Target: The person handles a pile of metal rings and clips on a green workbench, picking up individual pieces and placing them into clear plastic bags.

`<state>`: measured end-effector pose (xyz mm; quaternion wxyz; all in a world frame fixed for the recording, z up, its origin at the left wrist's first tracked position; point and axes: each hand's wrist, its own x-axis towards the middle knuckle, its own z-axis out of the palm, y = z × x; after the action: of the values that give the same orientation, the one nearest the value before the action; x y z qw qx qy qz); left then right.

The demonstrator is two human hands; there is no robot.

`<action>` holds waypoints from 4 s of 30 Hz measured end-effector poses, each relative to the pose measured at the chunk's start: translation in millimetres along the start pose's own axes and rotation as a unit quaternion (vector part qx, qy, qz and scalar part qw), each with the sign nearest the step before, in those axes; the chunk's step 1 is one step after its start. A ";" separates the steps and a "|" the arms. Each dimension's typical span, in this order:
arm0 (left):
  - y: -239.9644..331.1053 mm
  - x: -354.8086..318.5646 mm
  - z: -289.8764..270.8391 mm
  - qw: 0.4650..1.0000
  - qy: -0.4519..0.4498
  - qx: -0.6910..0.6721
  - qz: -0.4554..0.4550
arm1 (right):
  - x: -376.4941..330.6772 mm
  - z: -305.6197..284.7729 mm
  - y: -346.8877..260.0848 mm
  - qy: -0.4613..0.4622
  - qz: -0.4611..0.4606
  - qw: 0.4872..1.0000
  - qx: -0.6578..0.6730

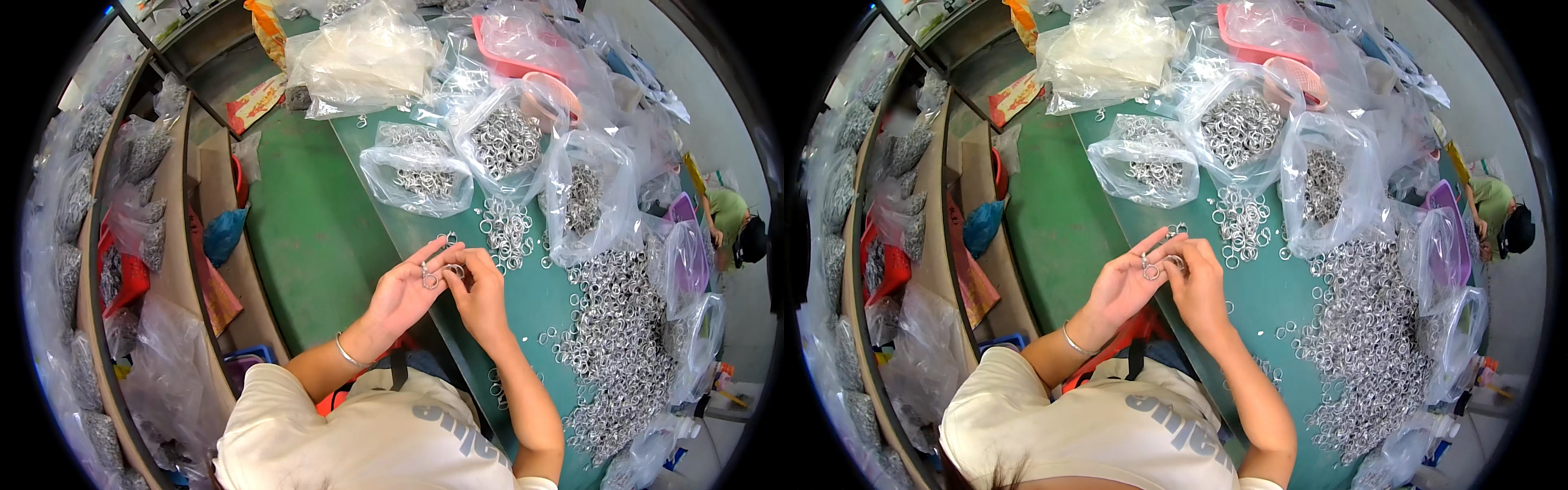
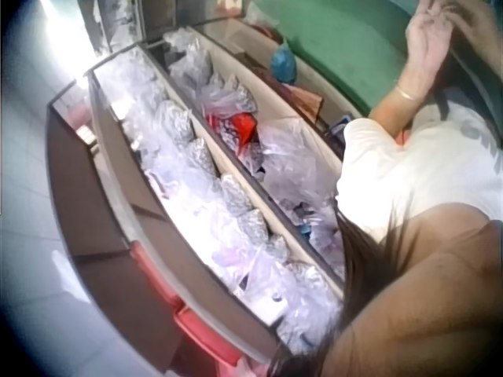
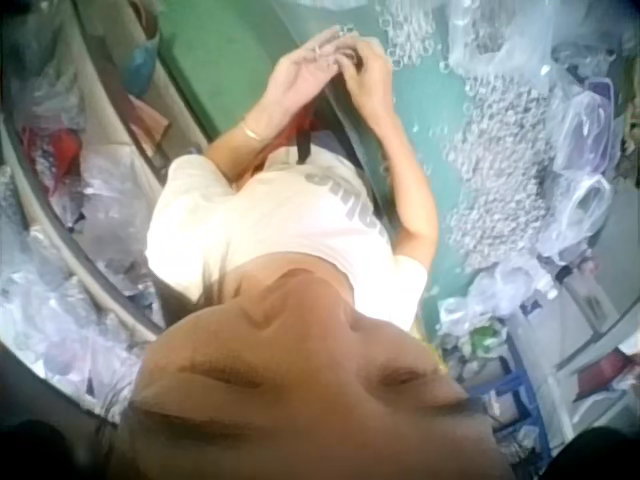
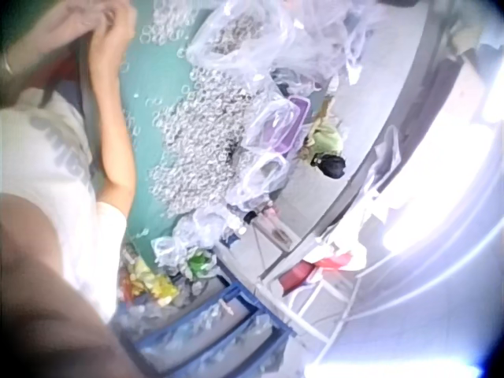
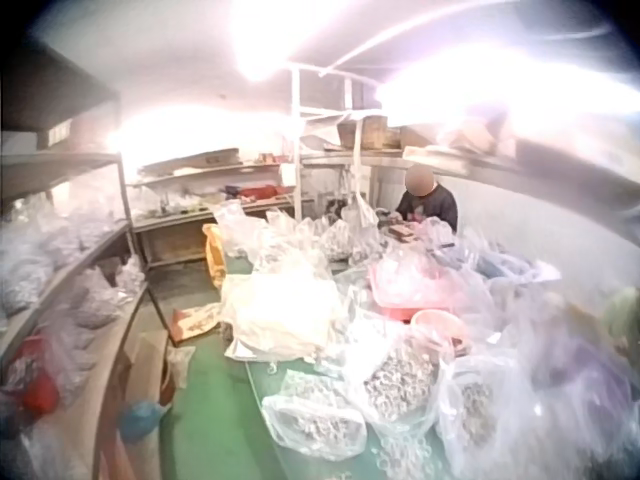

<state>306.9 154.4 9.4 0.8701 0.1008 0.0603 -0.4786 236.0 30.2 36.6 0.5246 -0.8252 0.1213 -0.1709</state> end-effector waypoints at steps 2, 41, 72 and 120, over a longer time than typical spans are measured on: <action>-0.9 -0.6 1.2 1.000 0.018 0.001 0.020 | 4.8 0.6 11.8 0.001 0.043 0.998 0.034; -195.5 -27.4 44.7 0.816 -0.070 0.276 -0.504 | -252.8 -69.4 -0.3 0.359 0.085 0.891 -0.263; -179.7 -27.1 -2.4 0.503 -0.382 0.774 0.038 | -270.9 -97.8 40.2 0.230 0.150 0.940 -0.203; -125.2 -47.5 -49.4 0.762 0.070 0.255 -0.592 | -245.9 -81.7 36.6 0.356 0.127 0.894 0.240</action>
<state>175.3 139.6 -43.8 0.3498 0.2960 0.0442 -0.8877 -22.5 40.8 -2.7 0.6453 -0.5359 0.3591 -0.4091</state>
